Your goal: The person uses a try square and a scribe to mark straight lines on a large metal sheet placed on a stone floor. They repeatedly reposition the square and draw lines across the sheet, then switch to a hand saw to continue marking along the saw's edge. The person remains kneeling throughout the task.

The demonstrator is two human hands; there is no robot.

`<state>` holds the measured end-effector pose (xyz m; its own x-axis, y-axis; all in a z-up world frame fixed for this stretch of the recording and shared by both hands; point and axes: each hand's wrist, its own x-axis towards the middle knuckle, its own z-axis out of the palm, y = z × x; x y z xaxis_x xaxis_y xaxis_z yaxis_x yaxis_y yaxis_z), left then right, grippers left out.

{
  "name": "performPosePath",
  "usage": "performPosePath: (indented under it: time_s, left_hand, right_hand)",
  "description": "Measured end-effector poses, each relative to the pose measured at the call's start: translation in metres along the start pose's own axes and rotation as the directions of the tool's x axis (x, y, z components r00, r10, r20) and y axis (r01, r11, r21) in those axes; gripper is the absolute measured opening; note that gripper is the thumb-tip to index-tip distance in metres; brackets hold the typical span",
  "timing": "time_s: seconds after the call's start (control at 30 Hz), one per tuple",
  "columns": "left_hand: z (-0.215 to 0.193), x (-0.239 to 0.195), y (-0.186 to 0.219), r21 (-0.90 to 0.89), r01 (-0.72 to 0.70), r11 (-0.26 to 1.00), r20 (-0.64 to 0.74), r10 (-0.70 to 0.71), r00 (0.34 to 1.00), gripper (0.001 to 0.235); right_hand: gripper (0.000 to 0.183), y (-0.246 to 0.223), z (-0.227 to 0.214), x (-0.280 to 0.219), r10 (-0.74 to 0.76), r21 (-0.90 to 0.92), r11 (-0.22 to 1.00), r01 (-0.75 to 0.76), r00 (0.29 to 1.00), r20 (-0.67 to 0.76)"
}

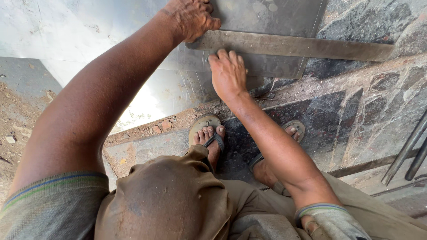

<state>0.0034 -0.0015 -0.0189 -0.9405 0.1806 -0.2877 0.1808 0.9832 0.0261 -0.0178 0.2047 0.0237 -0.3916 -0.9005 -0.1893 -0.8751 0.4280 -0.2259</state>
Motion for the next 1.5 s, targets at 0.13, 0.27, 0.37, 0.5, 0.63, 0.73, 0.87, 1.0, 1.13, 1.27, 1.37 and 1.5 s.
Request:
performPosePath:
  time_s: [0.13, 0.27, 0.37, 0.5, 0.63, 0.73, 0.87, 1.0, 1.13, 1.27, 1.37, 1.5]
  left_hand:
    - [-0.010, 0.003, -0.004, 0.159, -0.051, 0.986, 0.229, 0.013, 0.973, 0.044]
    - [-0.012, -0.002, -0.001, 0.113, -0.036, 0.993, 0.148, 0.019, 0.989, 0.034]
    - [-0.013, -0.001, -0.005, 0.163, -0.056, 0.985, 0.203, 0.022, 0.979, 0.046]
    - [-0.008, 0.000, -0.005, 0.080, -0.049, 0.996, 0.094, 0.042, 0.995, 0.030]
    - [-0.021, -0.003, -0.010, 0.104, -0.089, 0.991, 0.180, 0.070, 0.981, 0.040]
    - [-0.035, -0.006, -0.009, 0.056, -0.067, 0.996, 0.207, 0.054, 0.977, 0.051]
    - [-0.050, -0.008, -0.011, 0.058, -0.084, 0.995, 0.233, 0.068, 0.970, 0.054]
    - [-0.050, -0.006, -0.009, 0.094, -0.096, 0.991, 0.256, 0.070, 0.964, 0.061]
    - [-0.050, -0.006, -0.007, 0.189, -0.109, 0.976, 0.230, 0.064, 0.971, 0.064]
    - [-0.050, -0.007, -0.005, 0.219, -0.113, 0.969, 0.259, 0.054, 0.964, 0.059]
    - [-0.051, -0.008, -0.006, 0.260, -0.120, 0.958, 0.234, 0.058, 0.970, 0.055]
    - [-0.047, -0.009, -0.007, 0.194, -0.095, 0.976, 0.223, 0.051, 0.973, 0.054]
  right_hand:
    - [0.020, 0.007, -0.003, -0.007, -0.016, 0.369, 0.912, -0.181, 0.881, 0.472]
    - [0.021, 0.017, 0.010, -0.011, 0.054, 0.376, 0.926, -0.018, 0.995, -0.086]
    - [0.023, 0.018, 0.014, 0.002, 0.070, 0.327, 0.945, -0.014, 0.985, -0.159]
    - [0.012, -0.004, 0.016, -0.008, 0.074, 0.161, 0.984, -0.082, 0.996, 0.056]
    - [0.030, 0.006, -0.005, -0.032, -0.008, 0.392, 0.903, -0.177, 0.904, 0.426]
    - [0.039, 0.078, -0.029, -0.044, 0.206, 0.478, 0.842, -0.248, 0.969, 0.140]
    - [0.073, 0.209, -0.058, -0.045, 0.267, 0.016, 0.964, -0.266, 0.963, -0.045]
    - [0.068, 0.256, -0.043, -0.059, 0.127, -0.056, 0.990, -0.129, 0.991, -0.032]
    - [0.065, 0.262, -0.032, -0.057, 0.134, -0.037, 0.990, -0.135, 0.990, -0.040]
    - [0.062, 0.263, -0.033, -0.055, 0.167, -0.016, 0.986, -0.167, 0.986, 0.003]
    - [0.061, 0.261, -0.040, -0.054, 0.140, -0.048, 0.989, -0.141, 0.990, -0.010]
    - [0.059, 0.256, -0.046, -0.049, 0.116, -0.058, 0.992, -0.116, 0.993, 0.003]
